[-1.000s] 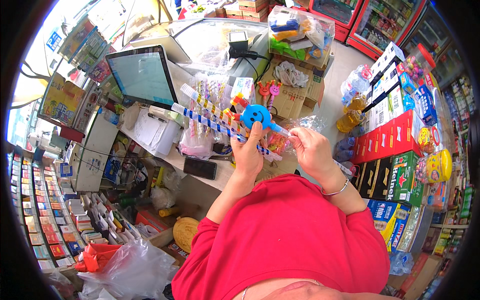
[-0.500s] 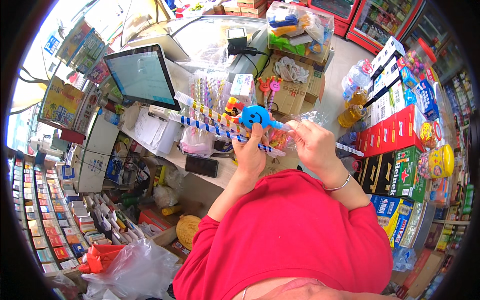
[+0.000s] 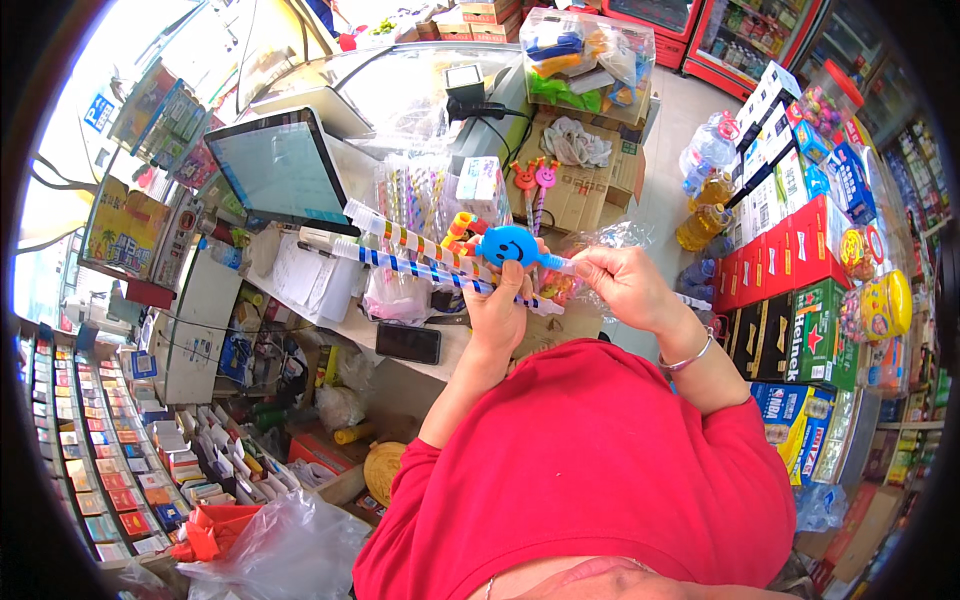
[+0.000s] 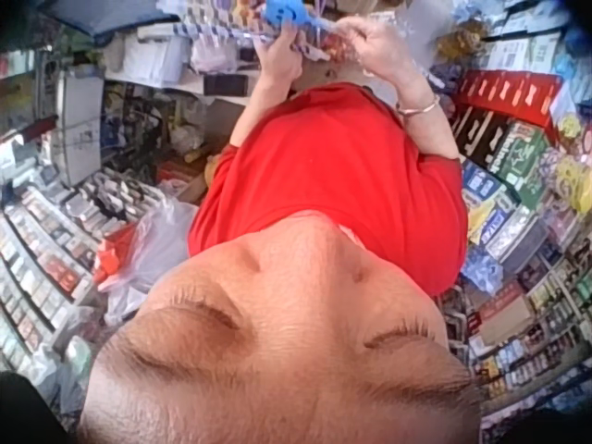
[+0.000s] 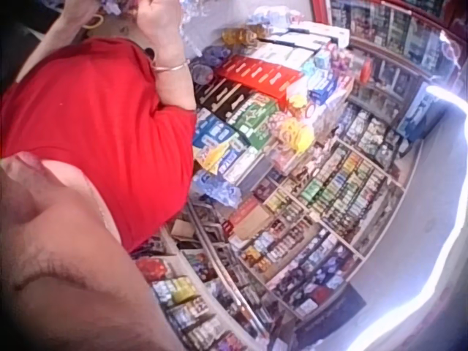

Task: The person attaches colorful decorative toppers to several pens by hand and uses scissors to cut plastic packaging at a store counter.

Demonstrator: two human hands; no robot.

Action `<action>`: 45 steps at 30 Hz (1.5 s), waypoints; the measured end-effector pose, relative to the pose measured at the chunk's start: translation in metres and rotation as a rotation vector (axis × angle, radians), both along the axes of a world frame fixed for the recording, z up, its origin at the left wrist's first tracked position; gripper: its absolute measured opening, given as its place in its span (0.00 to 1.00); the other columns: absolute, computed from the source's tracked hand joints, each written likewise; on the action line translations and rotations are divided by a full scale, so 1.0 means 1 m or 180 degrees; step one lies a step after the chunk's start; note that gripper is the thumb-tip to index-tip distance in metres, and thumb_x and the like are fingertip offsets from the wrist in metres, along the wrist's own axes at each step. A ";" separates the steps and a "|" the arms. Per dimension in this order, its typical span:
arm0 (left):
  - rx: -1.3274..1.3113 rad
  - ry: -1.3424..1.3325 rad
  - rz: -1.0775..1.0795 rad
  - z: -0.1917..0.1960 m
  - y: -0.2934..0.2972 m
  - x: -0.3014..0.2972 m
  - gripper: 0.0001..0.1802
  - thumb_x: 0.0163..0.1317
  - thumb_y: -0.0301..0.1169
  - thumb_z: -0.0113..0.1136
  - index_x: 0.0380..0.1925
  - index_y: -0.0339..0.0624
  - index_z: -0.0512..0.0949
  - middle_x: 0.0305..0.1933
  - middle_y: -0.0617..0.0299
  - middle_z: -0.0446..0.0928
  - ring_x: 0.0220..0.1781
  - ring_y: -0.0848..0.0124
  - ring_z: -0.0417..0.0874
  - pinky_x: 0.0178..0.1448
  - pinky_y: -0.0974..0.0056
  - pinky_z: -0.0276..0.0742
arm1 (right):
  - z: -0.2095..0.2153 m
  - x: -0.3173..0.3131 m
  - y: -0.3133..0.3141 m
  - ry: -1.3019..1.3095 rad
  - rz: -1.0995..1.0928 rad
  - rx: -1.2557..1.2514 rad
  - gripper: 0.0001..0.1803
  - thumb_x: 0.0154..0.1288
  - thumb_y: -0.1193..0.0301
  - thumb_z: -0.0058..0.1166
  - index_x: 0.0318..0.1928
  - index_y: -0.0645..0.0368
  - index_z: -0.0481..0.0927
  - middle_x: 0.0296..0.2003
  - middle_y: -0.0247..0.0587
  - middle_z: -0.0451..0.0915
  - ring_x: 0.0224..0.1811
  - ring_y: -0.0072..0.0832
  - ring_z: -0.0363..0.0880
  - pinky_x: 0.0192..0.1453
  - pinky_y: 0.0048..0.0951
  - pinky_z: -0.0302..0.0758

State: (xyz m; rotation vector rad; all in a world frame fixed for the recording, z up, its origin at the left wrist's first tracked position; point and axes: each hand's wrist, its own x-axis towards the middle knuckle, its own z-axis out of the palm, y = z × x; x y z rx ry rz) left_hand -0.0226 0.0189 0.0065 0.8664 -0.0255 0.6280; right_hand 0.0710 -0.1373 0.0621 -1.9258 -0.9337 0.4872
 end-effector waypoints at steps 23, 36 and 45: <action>-0.0532 0.0517 0.0074 -0.016 -0.010 0.022 0.09 0.62 0.23 0.57 0.42 0.41 0.72 0.40 0.61 0.76 0.25 0.81 0.67 0.29 0.74 0.63 | -0.034 0.001 -0.009 -0.0257 0.0188 0.0466 0.13 0.67 0.62 0.50 0.43 0.58 0.78 0.31 0.48 0.79 0.33 0.42 0.79 0.36 0.36 0.73; -0.0738 0.0919 0.0779 -0.009 0.015 0.028 0.21 0.67 0.34 0.53 0.59 0.46 0.65 0.52 0.64 0.74 0.37 0.81 0.76 0.31 0.77 0.67 | -0.076 0.008 -0.058 0.0849 -0.0610 0.0849 0.07 0.68 0.70 0.48 0.42 0.59 0.77 0.28 0.32 0.74 0.29 0.21 0.70 0.34 0.23 0.68; -0.0825 0.1257 0.0367 -0.035 -0.005 -0.006 0.22 0.72 0.41 0.43 0.62 0.48 0.61 0.45 0.61 0.74 0.25 0.80 0.66 0.23 0.77 0.60 | -0.098 0.123 -0.027 0.3527 -0.1278 0.1709 0.10 0.71 0.74 0.39 0.48 0.64 0.69 0.26 0.31 0.68 0.18 0.13 0.57 0.17 0.12 0.53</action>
